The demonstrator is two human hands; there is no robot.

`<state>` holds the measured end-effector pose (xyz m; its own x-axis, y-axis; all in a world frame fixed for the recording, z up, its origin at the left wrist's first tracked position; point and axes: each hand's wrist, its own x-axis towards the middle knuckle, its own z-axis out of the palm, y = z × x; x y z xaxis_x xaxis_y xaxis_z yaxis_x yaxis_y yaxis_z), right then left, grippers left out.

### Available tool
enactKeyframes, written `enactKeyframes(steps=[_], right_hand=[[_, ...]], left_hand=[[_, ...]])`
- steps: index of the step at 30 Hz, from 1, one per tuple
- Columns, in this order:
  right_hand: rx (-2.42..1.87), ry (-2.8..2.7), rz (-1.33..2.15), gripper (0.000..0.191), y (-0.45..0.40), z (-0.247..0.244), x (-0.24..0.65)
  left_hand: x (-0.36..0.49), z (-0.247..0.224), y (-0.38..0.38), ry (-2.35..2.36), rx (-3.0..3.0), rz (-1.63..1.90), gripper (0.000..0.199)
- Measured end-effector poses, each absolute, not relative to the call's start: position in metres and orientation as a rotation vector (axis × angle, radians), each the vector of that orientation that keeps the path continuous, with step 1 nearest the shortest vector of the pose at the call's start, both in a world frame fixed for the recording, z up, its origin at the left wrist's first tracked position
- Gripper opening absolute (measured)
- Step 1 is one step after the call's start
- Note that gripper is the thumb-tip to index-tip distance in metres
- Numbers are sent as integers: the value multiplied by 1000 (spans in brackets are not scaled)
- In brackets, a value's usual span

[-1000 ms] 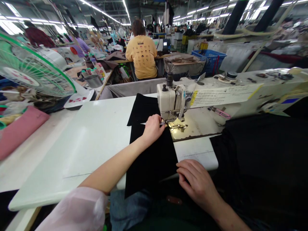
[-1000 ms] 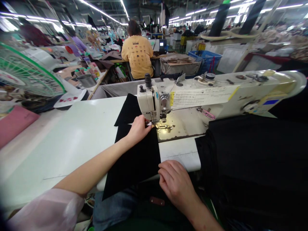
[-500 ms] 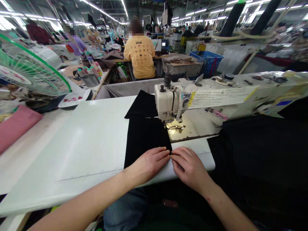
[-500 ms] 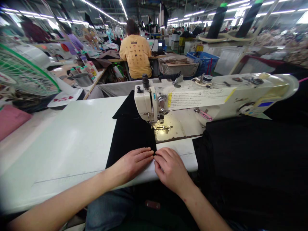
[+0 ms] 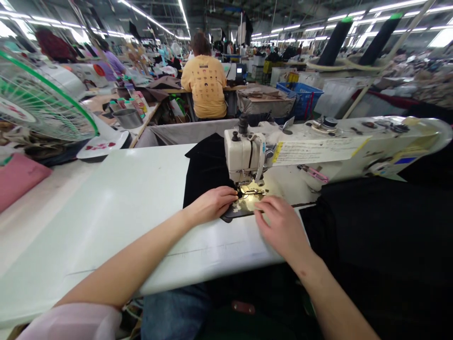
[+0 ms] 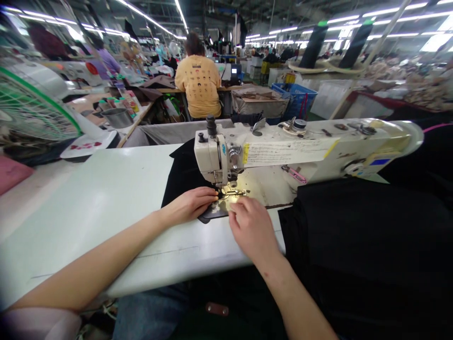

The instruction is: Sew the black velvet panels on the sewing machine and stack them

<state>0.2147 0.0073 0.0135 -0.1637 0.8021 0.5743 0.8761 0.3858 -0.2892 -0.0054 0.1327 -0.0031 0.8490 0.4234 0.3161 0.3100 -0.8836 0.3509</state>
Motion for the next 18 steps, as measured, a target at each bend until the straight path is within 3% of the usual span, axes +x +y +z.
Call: enactKeyframes(steps=[7, 13, 18], right_hand=[[-2152, -1562, -548, 35, -67, 28, 343], [-2279, -1564, -379, 15, -65, 0, 396], [-2151, -1490, -65, 19, -60, 10, 400]], left_hand=[[2, 0, 139, 706, 2852, 468, 33], [4, -6, 130, 949, 2914, 321, 38], [-6, 3, 147, 1147, 2821, 297, 39]])
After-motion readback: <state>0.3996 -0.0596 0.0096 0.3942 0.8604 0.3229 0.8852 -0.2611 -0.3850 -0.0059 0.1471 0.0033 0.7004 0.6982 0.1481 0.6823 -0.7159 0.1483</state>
